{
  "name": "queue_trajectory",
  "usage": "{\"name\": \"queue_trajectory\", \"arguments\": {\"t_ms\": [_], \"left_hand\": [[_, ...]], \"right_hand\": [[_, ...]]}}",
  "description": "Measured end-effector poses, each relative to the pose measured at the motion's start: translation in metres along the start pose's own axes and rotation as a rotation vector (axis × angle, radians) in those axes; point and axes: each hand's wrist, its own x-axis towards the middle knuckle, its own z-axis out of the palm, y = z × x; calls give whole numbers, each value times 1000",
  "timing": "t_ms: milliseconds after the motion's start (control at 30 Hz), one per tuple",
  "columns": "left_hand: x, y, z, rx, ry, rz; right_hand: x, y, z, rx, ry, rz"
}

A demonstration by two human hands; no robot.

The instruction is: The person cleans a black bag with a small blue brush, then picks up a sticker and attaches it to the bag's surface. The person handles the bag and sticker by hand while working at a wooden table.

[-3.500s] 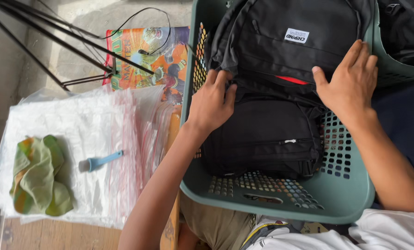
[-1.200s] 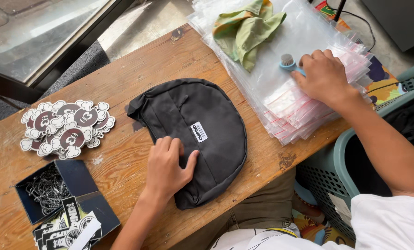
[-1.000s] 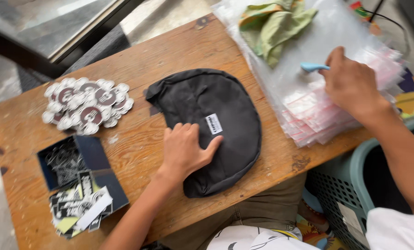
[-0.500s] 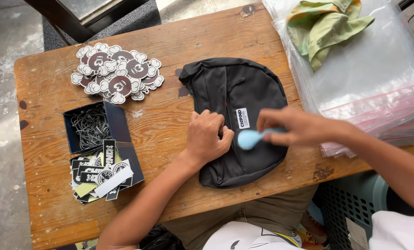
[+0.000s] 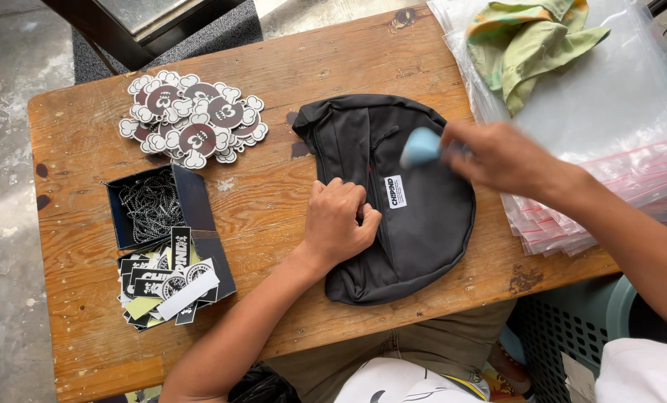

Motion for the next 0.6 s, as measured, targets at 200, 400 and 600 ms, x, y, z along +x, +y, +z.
{"name": "queue_trajectory", "arguments": {"t_ms": [200, 400, 600], "left_hand": [[1, 0, -1, 4, -33, -8], [2, 2, -3, -7, -54, -26], [2, 1, -4, -16, -57, -3]], "right_hand": [[-9, -28, 1, 263, -100, 34], [16, -20, 20, 268, -249, -56], [62, 5, 13, 23, 162, 17]]}}
